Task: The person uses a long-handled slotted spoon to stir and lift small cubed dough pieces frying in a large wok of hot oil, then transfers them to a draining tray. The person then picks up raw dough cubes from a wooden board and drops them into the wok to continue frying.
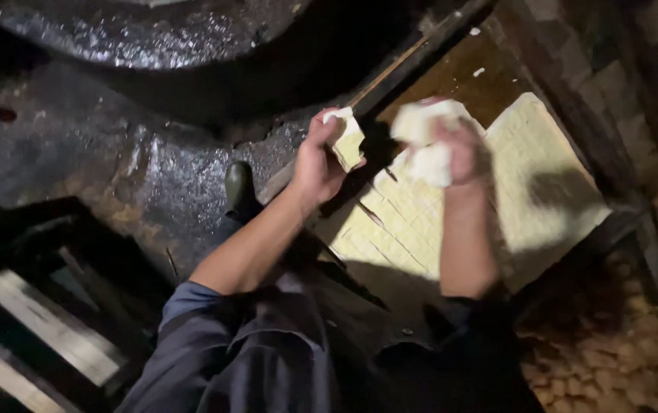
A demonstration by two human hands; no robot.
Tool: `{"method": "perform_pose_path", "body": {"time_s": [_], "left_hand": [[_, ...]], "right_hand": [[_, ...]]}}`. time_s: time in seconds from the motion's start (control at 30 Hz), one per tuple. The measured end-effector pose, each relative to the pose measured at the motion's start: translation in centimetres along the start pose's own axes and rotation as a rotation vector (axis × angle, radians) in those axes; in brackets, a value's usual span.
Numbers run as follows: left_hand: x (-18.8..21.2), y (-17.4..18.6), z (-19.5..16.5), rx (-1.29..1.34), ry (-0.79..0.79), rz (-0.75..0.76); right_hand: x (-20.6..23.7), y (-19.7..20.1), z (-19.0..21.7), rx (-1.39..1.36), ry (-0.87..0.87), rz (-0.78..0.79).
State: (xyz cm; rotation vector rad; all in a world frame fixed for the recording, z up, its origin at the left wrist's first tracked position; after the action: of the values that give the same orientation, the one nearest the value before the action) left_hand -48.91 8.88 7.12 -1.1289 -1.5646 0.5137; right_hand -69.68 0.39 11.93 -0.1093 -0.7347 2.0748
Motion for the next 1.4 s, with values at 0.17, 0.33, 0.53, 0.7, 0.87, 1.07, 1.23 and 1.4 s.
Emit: {"method": "perform_pose_path", "body": {"time_s": [0.17,0.33,0.53,0.7,0.87,1.07,1.23,1.4], "left_hand": [[-3.8,0.0,-1.6,0.328,0.061,0.244],[-7.5,1.8,-8.5,0.446,0.1,0.409],[-12.6,3.0,-18.7,0.573,0.214,0.222],[-16.4,4.7,-26.9,0.465,0.185,0.374],[-26.3,13.2,-35.6,0.17,0.065,0.123],[-34.7,20.0,-43.7,-1.066,-0.246,-0.039],[-31.9,19.1,-41.5,-1.742,-0.147,-0.233],[-20.1,9.9,-34.1,-1.737,-0.554,-0.124]], "right_hand": [[-4.8,-14.9,-1.6,1.19,0.336,-0.076],[-11.0,-21.7,-0.5,1.257,0.423,-0.413],[-21.2,-24.9,-3.9,1.236,0.678,-0.521],[-20.6,-19.0,-8.0,0.671,0.689,-0.716],[-11.3,-10.9,-12.4,1.244,0.071,-1.113],[0.7,-7.8,-17.8,1.642,0.113,-1.146],[5.0,-4.1,-18.9,1.162,0.275,-1.122],[6.0,2.1,-10.9,1.549,0.152,-1.028]]}}
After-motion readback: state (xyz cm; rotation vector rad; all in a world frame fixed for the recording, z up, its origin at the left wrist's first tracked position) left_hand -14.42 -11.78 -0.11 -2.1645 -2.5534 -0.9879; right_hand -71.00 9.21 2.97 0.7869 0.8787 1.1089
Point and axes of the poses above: each hand's wrist, its own x-axis away from the middle knuckle, its own y-axis out of the back of the hand, z = x × y, the point moved 6 cm from there along -x, towards the middle knuckle
